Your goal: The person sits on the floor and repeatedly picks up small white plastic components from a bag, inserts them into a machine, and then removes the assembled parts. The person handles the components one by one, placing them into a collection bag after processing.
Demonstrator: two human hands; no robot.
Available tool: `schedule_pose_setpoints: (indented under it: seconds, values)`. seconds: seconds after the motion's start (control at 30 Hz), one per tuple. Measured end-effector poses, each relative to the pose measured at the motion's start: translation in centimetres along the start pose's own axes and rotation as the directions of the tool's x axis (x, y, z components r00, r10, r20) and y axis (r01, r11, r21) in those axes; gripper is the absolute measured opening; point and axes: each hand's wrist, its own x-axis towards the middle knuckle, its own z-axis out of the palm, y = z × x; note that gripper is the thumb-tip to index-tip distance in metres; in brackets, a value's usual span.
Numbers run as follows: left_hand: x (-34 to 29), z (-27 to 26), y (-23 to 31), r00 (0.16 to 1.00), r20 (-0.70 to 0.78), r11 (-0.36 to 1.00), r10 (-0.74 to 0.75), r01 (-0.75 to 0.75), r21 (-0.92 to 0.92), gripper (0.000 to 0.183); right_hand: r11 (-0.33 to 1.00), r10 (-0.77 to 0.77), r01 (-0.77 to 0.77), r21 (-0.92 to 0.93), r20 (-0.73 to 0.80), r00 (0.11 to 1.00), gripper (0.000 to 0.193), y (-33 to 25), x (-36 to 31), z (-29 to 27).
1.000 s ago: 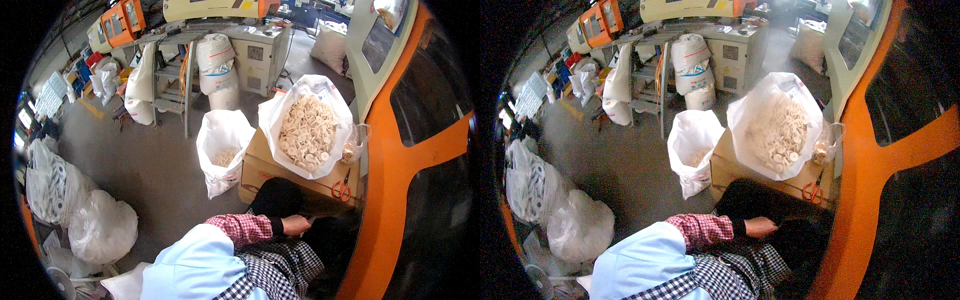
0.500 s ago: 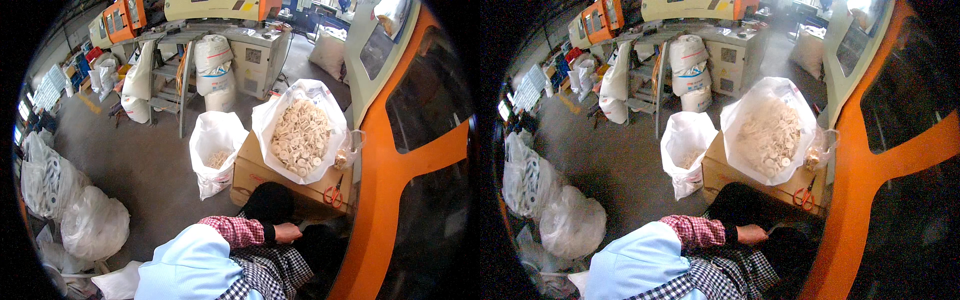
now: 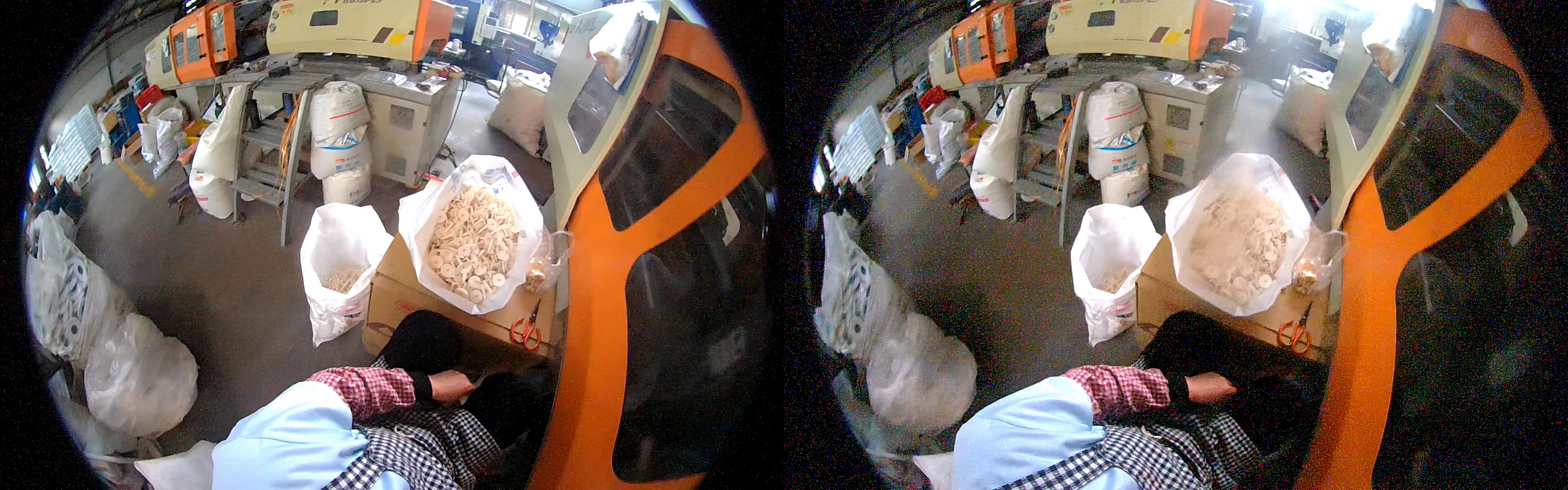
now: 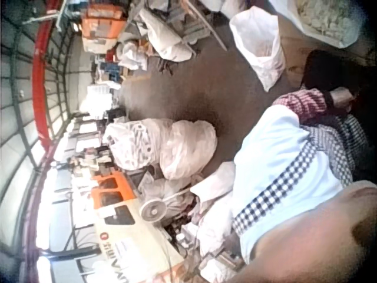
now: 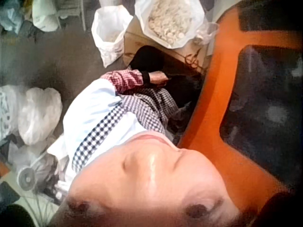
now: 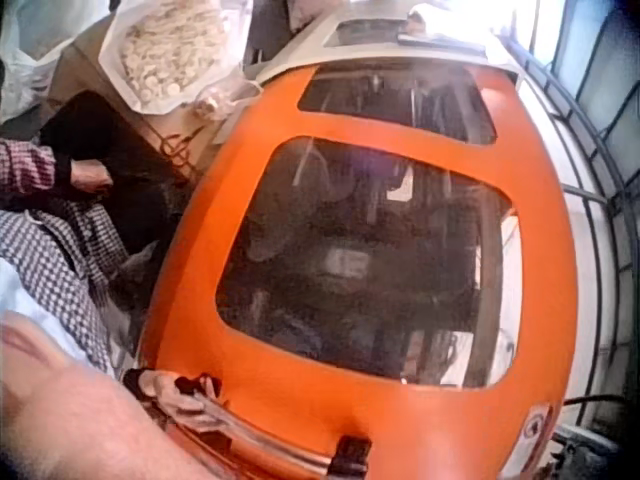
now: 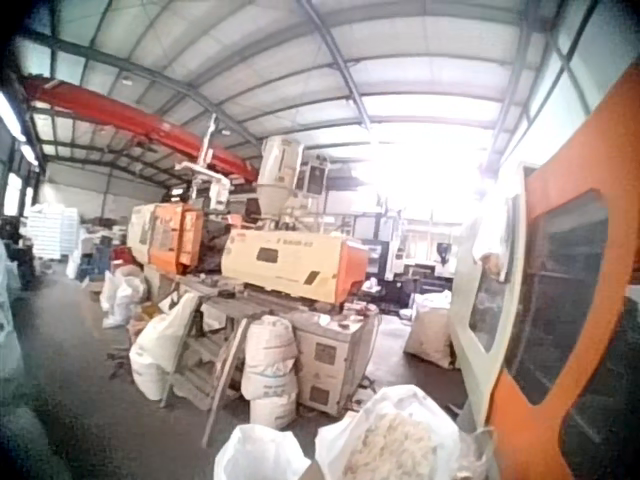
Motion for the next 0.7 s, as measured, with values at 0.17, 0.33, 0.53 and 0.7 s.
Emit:
schedule_pose_setpoints:
  seconds: [0.17,0.33,0.53,0.7]
  values:
    - [-0.6,-0.4,-0.3,0.994,0.076,0.989,-0.076,0.085,-0.125,0.015,0.872,-0.477,0.444,0.209,0.149,0.866,0.051,3.5,8.0,1.6]
    - [1.0,-4.5,3.6,0.975,-0.187,0.989,0.116,-0.13,-0.066,0.013,0.46,0.713,-0.563,0.687,0.092,0.695,0.05,-3.8,1.8,8.6]
    - [6.1,-12.7,15.5,0.805,-0.513,0.93,0.298,-0.367,-0.036,0.014,0.339,0.565,-0.543,0.768,0.295,0.771,0.041,-6.0,6.2,14.1]
    - [10.6,-15.6,21.1,0.685,-0.607,0.829,0.403,-0.555,-0.075,0.034,0.42,0.522,-0.445,0.791,0.191,0.831,0.052,-6.9,7.5,17.8]
